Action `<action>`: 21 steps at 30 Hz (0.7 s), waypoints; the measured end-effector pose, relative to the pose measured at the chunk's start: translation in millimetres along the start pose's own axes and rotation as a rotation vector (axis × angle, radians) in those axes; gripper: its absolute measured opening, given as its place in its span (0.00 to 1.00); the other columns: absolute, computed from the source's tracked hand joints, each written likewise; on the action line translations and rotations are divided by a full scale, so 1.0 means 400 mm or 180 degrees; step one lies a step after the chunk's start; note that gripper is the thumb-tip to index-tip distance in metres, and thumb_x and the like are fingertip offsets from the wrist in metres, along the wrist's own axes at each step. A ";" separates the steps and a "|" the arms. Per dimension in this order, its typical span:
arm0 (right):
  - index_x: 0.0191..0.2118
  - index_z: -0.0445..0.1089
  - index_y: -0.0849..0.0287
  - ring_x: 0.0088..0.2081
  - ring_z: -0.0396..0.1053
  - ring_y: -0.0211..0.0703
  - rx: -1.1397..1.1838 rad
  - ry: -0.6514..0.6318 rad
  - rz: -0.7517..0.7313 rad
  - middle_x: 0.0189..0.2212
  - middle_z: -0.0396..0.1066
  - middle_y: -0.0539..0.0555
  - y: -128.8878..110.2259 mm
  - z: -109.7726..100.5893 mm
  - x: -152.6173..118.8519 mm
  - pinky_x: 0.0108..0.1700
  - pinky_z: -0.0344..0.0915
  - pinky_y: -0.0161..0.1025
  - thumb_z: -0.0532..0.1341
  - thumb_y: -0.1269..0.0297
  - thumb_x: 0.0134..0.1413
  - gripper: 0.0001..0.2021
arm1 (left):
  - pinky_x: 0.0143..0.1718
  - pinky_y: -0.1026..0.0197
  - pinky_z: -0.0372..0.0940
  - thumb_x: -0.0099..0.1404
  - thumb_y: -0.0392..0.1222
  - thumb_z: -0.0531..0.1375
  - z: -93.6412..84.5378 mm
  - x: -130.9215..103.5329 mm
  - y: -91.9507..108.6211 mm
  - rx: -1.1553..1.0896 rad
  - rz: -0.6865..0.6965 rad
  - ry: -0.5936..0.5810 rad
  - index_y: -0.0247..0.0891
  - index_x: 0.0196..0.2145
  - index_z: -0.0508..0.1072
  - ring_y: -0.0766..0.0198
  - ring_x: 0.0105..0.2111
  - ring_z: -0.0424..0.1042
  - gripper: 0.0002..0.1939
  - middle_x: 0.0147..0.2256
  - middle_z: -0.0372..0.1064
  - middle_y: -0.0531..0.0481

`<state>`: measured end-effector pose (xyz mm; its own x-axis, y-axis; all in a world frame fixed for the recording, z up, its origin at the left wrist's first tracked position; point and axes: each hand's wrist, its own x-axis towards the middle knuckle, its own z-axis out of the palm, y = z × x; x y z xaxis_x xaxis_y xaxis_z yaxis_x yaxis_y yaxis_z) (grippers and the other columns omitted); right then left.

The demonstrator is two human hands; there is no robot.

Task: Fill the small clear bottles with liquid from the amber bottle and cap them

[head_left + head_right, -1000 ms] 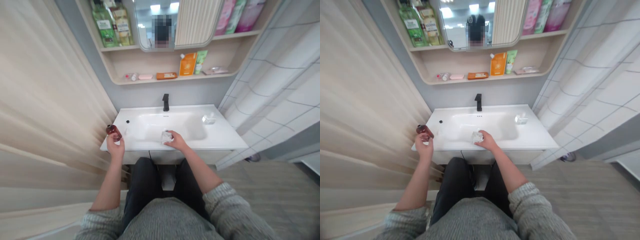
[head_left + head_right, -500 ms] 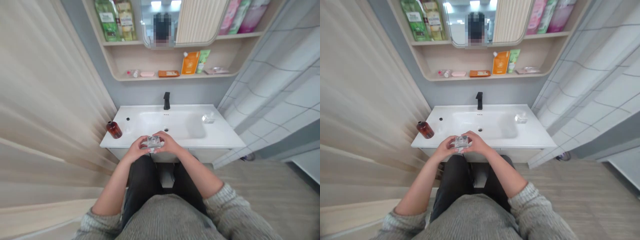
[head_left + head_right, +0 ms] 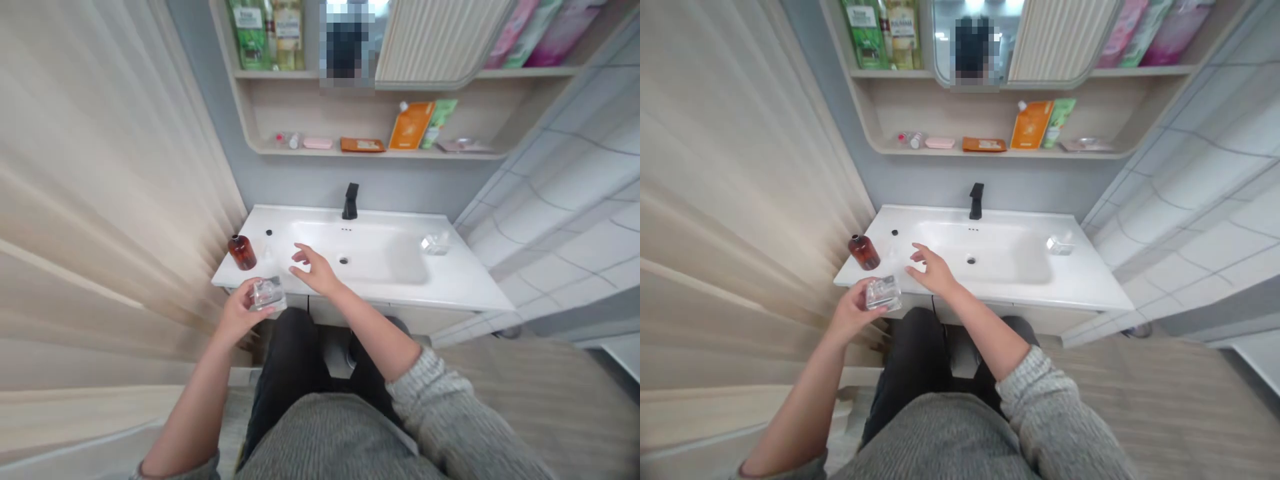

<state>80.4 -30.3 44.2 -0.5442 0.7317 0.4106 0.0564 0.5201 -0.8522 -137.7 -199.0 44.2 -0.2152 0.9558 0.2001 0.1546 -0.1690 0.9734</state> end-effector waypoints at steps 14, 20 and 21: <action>0.80 0.50 0.57 0.70 0.69 0.64 -0.0281 -0.0502 0.0454 0.69 0.69 0.66 0.089 0.377 0.347 0.73 0.63 0.58 0.85 0.52 0.35 0.69 | 0.58 0.40 0.78 0.47 0.53 0.83 -0.267 -0.020 -0.046 0.0161 -0.0027 0.1241 0.39 0.56 0.77 0.46 0.50 0.83 0.42 0.53 0.81 0.40; 0.63 0.71 0.55 0.58 0.78 0.58 -0.0084 -0.0171 0.0344 0.56 0.80 0.57 0.054 0.356 0.357 0.66 0.71 0.54 0.82 0.53 0.39 0.43 | 0.60 0.38 0.77 0.49 0.52 0.82 -0.271 -0.001 -0.039 0.0117 0.0047 0.1269 0.42 0.58 0.76 0.47 0.52 0.82 0.40 0.55 0.80 0.40; 0.62 0.72 0.55 0.58 0.78 0.57 0.0034 -0.0092 0.0235 0.56 0.80 0.57 0.040 0.325 0.346 0.66 0.71 0.54 0.82 0.53 0.39 0.42 | 0.60 0.38 0.77 0.50 0.52 0.82 -0.267 0.006 -0.039 0.0101 0.0073 0.1243 0.42 0.58 0.76 0.46 0.52 0.82 0.40 0.55 0.80 0.39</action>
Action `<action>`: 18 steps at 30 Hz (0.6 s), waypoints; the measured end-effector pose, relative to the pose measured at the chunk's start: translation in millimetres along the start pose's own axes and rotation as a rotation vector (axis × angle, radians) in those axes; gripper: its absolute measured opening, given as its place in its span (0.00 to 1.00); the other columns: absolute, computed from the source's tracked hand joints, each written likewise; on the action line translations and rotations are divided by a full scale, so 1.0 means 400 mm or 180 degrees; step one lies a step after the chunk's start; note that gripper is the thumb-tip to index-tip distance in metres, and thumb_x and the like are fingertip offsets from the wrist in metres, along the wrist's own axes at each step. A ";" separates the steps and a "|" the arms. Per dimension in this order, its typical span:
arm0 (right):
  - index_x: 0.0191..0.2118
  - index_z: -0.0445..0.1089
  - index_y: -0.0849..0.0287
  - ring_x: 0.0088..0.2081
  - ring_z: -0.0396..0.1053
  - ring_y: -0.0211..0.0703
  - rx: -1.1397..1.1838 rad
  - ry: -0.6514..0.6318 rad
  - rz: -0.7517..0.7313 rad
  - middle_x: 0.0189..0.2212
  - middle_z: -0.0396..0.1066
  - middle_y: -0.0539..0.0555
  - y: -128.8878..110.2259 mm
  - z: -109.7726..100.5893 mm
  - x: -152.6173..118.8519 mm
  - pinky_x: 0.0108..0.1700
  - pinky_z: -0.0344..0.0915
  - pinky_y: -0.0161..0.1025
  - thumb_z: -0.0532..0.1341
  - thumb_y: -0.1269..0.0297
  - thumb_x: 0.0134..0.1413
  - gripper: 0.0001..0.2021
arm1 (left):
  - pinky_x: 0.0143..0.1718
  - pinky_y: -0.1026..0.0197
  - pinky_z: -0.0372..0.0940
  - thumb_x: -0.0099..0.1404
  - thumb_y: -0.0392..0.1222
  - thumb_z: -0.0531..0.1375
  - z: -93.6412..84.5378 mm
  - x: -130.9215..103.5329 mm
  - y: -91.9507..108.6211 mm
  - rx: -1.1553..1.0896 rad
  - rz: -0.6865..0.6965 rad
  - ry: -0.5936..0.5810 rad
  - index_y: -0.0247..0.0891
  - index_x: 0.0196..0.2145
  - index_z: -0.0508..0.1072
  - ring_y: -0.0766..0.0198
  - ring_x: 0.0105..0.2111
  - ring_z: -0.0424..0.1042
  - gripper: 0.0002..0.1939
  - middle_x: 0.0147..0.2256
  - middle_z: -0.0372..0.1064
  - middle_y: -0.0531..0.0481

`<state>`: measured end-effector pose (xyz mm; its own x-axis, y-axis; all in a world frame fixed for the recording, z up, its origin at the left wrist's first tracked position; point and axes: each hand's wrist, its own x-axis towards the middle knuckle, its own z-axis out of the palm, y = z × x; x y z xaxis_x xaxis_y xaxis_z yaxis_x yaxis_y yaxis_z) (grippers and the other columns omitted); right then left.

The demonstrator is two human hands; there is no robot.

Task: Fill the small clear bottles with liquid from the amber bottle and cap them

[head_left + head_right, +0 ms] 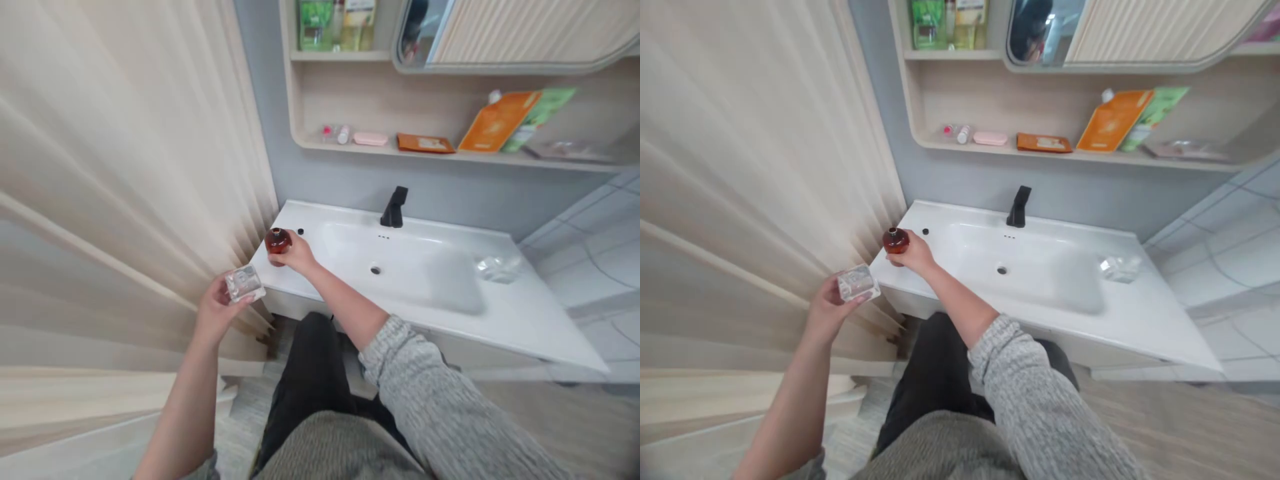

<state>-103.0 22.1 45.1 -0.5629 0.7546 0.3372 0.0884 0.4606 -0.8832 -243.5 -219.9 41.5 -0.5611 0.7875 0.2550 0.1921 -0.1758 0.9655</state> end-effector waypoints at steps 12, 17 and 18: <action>0.67 0.64 0.53 0.56 0.76 0.58 0.0252 0.0510 0.0306 0.57 0.76 0.61 0.045 -0.577 -0.367 0.61 0.74 0.57 0.77 0.46 0.48 0.44 | 0.60 0.42 0.76 0.46 0.52 0.83 0.239 0.069 0.002 -0.0281 -0.0135 -0.0722 0.41 0.55 0.75 0.50 0.54 0.80 0.42 0.54 0.79 0.43; 0.65 0.67 0.52 0.56 0.77 0.59 0.0060 0.1057 0.0673 0.58 0.77 0.60 0.133 -0.758 -0.472 0.57 0.76 0.55 0.80 0.48 0.43 0.44 | 0.60 0.42 0.75 0.45 0.49 0.83 0.436 0.095 0.015 -0.0655 -0.0209 -0.1188 0.40 0.55 0.75 0.50 0.53 0.80 0.41 0.54 0.79 0.43; 0.64 0.68 0.52 0.56 0.77 0.59 -0.0019 0.1129 0.0713 0.57 0.77 0.60 0.150 -0.781 -0.484 0.57 0.76 0.55 0.80 0.48 0.41 0.44 | 0.60 0.42 0.75 0.45 0.49 0.83 0.479 0.099 0.012 -0.0723 -0.0231 -0.1302 0.40 0.55 0.75 0.50 0.53 0.79 0.41 0.54 0.79 0.42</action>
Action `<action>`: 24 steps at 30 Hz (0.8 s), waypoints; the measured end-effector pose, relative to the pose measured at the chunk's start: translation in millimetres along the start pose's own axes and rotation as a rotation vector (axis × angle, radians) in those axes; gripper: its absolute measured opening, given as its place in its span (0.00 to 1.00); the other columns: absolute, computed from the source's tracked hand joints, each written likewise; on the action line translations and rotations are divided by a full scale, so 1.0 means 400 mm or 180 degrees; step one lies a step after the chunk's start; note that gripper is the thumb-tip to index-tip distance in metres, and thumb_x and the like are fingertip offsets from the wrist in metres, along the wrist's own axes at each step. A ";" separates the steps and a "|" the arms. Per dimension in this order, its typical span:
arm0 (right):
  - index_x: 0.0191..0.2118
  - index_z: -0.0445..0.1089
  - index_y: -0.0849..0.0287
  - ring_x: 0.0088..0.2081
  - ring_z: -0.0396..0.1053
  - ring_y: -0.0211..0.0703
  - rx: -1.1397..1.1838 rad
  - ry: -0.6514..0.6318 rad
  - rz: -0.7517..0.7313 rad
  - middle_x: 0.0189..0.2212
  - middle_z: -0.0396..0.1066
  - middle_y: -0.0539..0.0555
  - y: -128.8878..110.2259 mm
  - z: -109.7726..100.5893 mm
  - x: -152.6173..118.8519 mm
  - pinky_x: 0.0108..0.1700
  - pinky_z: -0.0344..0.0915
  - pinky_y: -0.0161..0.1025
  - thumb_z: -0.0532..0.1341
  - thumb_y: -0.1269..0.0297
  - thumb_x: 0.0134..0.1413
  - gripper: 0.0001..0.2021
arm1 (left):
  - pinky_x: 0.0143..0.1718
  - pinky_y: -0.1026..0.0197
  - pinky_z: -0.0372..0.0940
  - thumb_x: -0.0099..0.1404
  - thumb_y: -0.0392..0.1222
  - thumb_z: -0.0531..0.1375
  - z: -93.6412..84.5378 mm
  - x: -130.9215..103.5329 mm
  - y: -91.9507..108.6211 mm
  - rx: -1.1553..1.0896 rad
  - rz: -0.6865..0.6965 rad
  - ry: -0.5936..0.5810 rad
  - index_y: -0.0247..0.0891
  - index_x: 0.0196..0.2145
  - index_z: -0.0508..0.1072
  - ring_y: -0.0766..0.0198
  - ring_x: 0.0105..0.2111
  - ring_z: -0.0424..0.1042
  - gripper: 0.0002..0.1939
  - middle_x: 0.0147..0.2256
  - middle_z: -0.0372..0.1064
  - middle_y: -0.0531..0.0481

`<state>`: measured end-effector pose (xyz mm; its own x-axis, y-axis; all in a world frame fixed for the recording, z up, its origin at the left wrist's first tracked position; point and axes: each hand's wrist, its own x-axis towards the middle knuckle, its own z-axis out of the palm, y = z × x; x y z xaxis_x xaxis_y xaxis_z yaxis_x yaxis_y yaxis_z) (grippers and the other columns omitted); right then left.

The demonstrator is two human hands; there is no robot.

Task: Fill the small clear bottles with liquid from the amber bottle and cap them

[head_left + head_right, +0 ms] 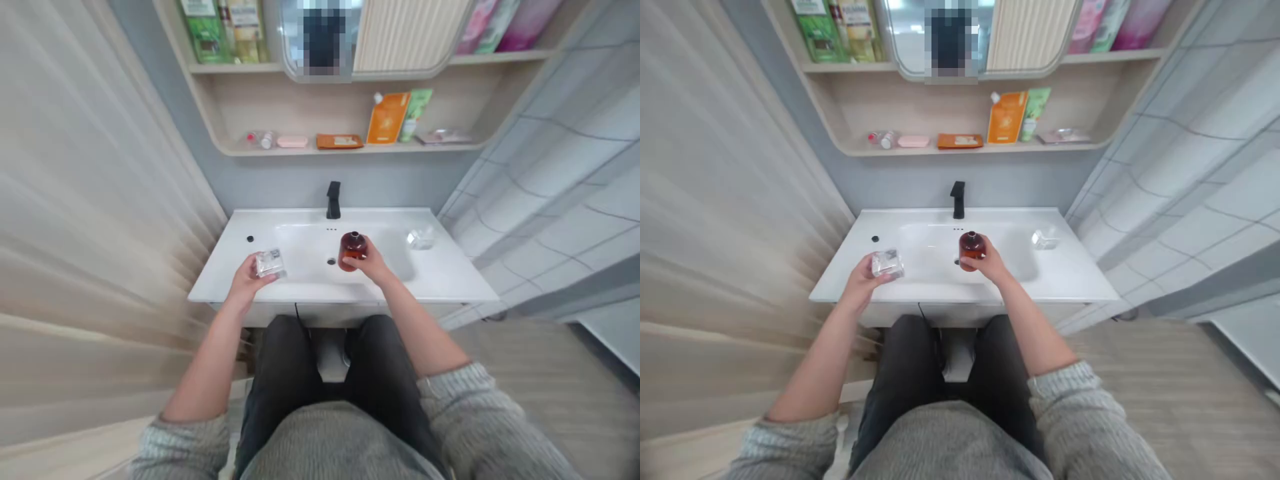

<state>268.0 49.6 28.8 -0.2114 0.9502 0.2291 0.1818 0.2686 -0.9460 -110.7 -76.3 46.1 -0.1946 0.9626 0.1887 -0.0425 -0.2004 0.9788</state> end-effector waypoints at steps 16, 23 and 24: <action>0.60 0.73 0.54 0.49 0.79 0.56 -0.0056 0.0074 0.0205 0.49 0.82 0.55 0.184 0.006 0.140 0.60 0.75 0.58 0.79 0.55 0.35 0.41 | 0.55 0.43 0.75 0.35 0.43 0.81 0.330 0.299 -0.210 -0.0143 -0.0190 -0.0355 0.41 0.48 0.75 0.50 0.50 0.77 0.40 0.47 0.78 0.47; 0.62 0.74 0.54 0.45 0.80 0.54 -0.0222 -0.0040 0.0329 0.46 0.83 0.54 0.240 0.021 0.176 0.55 0.78 0.54 0.79 0.57 0.36 0.41 | 0.52 0.48 0.75 0.36 0.42 0.81 0.327 0.357 -0.280 -0.0076 -0.0218 -0.0299 0.41 0.49 0.75 0.51 0.50 0.76 0.40 0.48 0.77 0.47; 0.62 0.74 0.53 0.45 0.80 0.53 -0.0245 -0.0130 0.0335 0.46 0.83 0.53 0.250 0.020 0.176 0.54 0.78 0.54 0.79 0.57 0.36 0.41 | 0.52 0.48 0.75 0.37 0.42 0.81 0.324 0.359 -0.290 -0.0075 -0.0243 -0.0299 0.41 0.49 0.75 0.51 0.50 0.76 0.40 0.49 0.77 0.47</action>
<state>263.6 142.1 -51.4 -0.2260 0.9669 0.1184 0.2780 0.1806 -0.9435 -6.7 108.9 -29.9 -0.0973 0.9878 0.1214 -0.0770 -0.1290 0.9886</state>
